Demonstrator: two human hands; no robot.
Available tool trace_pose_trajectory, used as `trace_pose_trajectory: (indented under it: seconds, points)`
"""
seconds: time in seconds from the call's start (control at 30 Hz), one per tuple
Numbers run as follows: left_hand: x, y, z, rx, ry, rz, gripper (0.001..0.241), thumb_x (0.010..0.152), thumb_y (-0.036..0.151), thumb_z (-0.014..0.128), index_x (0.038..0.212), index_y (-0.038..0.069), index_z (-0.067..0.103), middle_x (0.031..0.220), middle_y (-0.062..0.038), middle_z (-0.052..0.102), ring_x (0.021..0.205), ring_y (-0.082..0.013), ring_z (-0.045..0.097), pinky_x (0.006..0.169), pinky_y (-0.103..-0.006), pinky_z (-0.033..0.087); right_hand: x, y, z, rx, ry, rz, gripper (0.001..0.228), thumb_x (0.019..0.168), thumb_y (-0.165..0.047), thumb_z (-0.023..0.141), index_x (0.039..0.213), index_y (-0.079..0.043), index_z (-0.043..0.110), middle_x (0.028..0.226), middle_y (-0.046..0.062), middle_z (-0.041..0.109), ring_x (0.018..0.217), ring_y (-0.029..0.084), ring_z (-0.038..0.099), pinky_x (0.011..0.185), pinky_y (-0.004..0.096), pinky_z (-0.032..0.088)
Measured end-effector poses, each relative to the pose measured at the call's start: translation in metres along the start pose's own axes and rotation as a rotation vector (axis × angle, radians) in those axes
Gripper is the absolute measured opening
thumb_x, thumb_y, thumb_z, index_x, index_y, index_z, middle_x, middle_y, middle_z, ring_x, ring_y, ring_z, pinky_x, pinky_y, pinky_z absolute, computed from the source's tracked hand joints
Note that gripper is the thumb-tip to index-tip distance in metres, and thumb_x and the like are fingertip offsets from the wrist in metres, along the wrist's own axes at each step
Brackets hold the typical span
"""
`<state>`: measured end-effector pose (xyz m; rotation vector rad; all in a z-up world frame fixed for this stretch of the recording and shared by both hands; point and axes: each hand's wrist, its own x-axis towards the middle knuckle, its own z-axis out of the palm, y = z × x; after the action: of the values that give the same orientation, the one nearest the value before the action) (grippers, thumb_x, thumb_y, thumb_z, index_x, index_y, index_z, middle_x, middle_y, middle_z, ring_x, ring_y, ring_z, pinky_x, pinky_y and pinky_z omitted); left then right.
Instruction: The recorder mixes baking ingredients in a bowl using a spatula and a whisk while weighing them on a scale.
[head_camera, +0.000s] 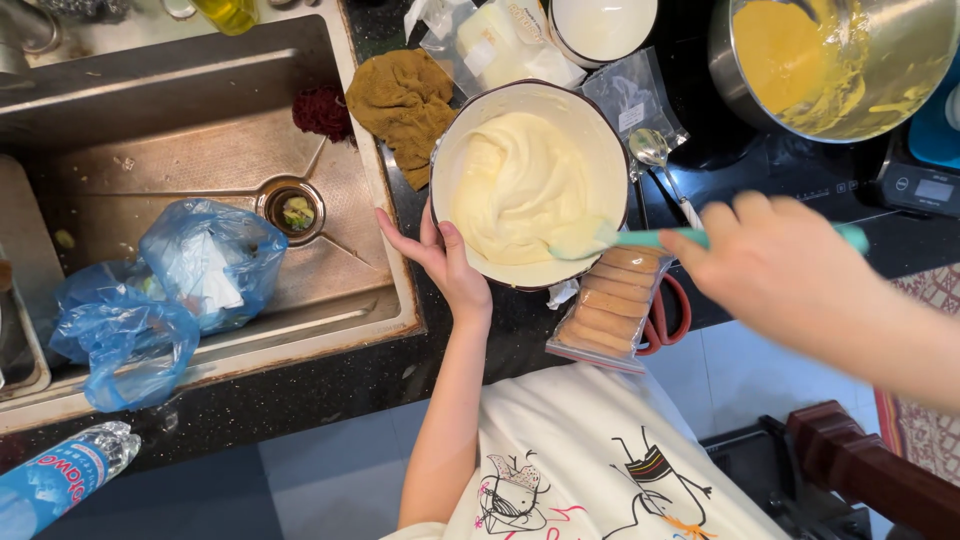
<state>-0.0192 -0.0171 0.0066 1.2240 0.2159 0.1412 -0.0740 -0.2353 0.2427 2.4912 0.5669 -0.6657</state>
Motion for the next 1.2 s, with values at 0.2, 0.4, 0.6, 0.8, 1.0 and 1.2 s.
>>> trace_pose_trajectory:
  seconds: [0.2, 0.4, 0.6, 0.8, 1.0, 1.2]
  points:
    - [0.001, -0.003, 0.000, -0.028, -0.006, -0.008, 0.083, 0.112, 0.030, 0.049, 0.165, 0.017, -0.013, 0.154, -0.026, 0.050, 0.141, -0.0300, 0.051, 0.122, -0.0459, 0.033, 0.070, 0.004, -0.031, -0.208, 0.435, -0.443, 0.018, 0.077, -0.019, 0.067, 0.090, -0.009, 0.074, 0.075, 0.000, 0.060, 0.075, 0.022, 0.063, 0.055, 0.032, 0.049]
    - [0.001, -0.004, -0.001, -0.022, 0.003, -0.010, 0.083, 0.111, 0.031, 0.049, 0.166, 0.017, -0.012, 0.154, -0.027, 0.049, 0.141, -0.0301, 0.050, 0.123, -0.0457, 0.031, 0.140, 0.006, -0.065, -0.370, 0.560, -0.329, 0.012, 0.073, -0.022, 0.068, 0.071, -0.011, 0.072, 0.070, 0.002, 0.061, 0.067, 0.019, 0.064, 0.057, 0.030, 0.046]
    - [0.000, -0.001, -0.001, 0.000, -0.005, 0.009, 0.083, 0.112, 0.033, 0.049, 0.166, 0.017, -0.013, 0.153, -0.026, 0.051, 0.142, -0.0304, 0.050, 0.124, -0.0457, 0.029, 0.137, 0.041, -0.040, -0.076, 0.040, 0.163, 0.008, 0.086, -0.014, 0.070, 0.083, -0.014, 0.077, 0.080, 0.009, 0.077, 0.073, 0.024, 0.075, 0.057, 0.038, 0.053]
    - [0.002, -0.008, -0.003, -0.040, -0.021, -0.021, 0.087, 0.110, 0.037, 0.050, 0.165, 0.019, -0.015, 0.157, -0.025, 0.047, 0.144, -0.0308, 0.046, 0.125, -0.0458, 0.027, 0.102, 0.051, -0.014, 0.459, -0.509, 0.224, 0.034, 0.086, -0.036, 0.074, 0.091, -0.003, 0.080, 0.079, 0.017, 0.077, 0.074, 0.033, 0.077, 0.067, 0.045, 0.061]
    - [0.009, 0.006, -0.037, -0.277, -0.300, -0.053, 0.124, 0.081, 0.091, 0.044, 0.166, 0.024, -0.017, 0.177, -0.016, 0.005, 0.164, -0.0363, 0.010, 0.132, -0.0548, 0.003, 0.071, 0.053, -0.010, 0.640, -0.524, 0.212, 0.043, 0.080, -0.046, 0.080, 0.109, -0.014, 0.078, 0.079, 0.011, 0.080, 0.075, 0.028, 0.078, 0.075, 0.041, 0.061]
    - [0.014, 0.052, -0.049, -0.343, -0.480, -0.088, 0.149, 0.057, 0.108, 0.037, 0.171, 0.024, -0.012, 0.184, -0.015, -0.010, 0.170, -0.0376, -0.009, 0.134, -0.0607, -0.013, 0.047, 0.047, 0.002, 0.522, -0.220, 0.205, 0.034, 0.083, -0.030, 0.075, 0.113, -0.015, 0.072, 0.082, 0.009, 0.076, 0.082, 0.030, 0.074, 0.075, 0.042, 0.058]
